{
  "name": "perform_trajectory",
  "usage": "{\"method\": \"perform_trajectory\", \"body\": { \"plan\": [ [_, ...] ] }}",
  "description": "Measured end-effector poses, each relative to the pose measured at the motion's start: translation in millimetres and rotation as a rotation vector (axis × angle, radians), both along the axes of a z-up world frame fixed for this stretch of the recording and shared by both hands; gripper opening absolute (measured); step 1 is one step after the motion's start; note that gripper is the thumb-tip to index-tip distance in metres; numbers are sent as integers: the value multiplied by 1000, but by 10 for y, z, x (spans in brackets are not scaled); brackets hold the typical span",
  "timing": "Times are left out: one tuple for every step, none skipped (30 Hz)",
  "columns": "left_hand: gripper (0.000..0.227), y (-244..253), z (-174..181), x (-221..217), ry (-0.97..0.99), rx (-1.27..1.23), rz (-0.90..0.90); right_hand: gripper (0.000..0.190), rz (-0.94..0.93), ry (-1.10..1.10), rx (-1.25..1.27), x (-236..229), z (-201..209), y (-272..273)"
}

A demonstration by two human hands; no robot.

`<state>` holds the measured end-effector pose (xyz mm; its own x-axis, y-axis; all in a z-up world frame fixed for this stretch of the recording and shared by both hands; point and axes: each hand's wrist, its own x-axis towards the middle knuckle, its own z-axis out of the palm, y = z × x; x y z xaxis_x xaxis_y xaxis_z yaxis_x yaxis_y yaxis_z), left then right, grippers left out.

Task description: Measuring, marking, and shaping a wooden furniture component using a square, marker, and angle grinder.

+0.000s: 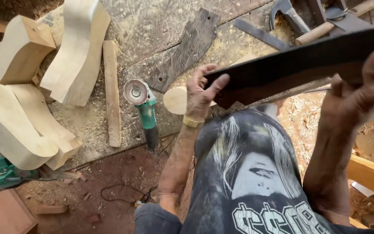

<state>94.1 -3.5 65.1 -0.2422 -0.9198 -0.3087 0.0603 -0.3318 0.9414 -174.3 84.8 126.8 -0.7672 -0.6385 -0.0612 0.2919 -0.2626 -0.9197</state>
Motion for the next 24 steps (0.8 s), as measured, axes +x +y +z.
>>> {"method": "perform_trajectory", "body": {
  "plan": [
    [78,-14,153,33,12,107,95,27,-38,-7,64,13,-3,-72],
    [78,-2,101,145,13,103,92,27,-40,-6,60,2,-131,-97],
    [76,3,49,261,24,15,117,28,-24,65,112,-6,-259,-129],
    [74,51,-8,394,31,-66,150,44,1,133,168,-4,-396,-145],
    [74,93,-86,469,28,-63,156,44,8,131,172,-6,-537,-47],
    [70,147,-164,557,62,-45,216,45,167,59,159,-2,-683,35],
    [67,200,-245,648,96,-27,276,46,326,-13,145,4,-833,116],
    [67,274,-338,694,83,-18,294,46,345,-25,156,53,-834,162],
    [64,352,-430,740,246,47,400,43,402,-47,141,101,-833,211],
    [61,430,-515,816,406,105,504,40,457,-74,123,177,-841,269],
    [61,441,-554,853,389,108,521,40,472,-90,130,260,-741,223],
    [57,411,-599,867,523,79,590,42,511,-61,164,322,-636,148],
    [54,382,-643,878,657,48,656,44,549,-30,197,378,-528,74],
    [54,334,-649,805,651,52,663,44,554,-35,203,407,-533,34],
    [45,289,-656,732,984,-19,590,39,595,-10,148,435,-536,-2],
    [44,228,-667,640,1318,-103,503,35,637,20,88,448,-533,-54],
    [44,119,-281,458,1318,-105,509,35,642,21,91,504,-512,-73],
    [56,-21,109,268,1169,-126,395,34,703,-6,32,552,-490,-117],
    [72,-159,509,78,1018,-142,285,33,764,-34,-27,596,-459,-162],
    [72,-222,531,70,1021,-156,278,33,765,-27,-41,629,-432,-230],
    [66,-290,550,56,1011,-119,229,33,852,293,28,655,-408,-303],
    [61,-289,558,33,997,-58,185,33,921,607,120,679,-374,-286],
    [61,-286,496,145,999,-48,183,33,917,604,129,627,-375,-291],
    [46,-331,429,245,774,-51,116,44,851,702,89,561,-384,-349]
  ]
}}
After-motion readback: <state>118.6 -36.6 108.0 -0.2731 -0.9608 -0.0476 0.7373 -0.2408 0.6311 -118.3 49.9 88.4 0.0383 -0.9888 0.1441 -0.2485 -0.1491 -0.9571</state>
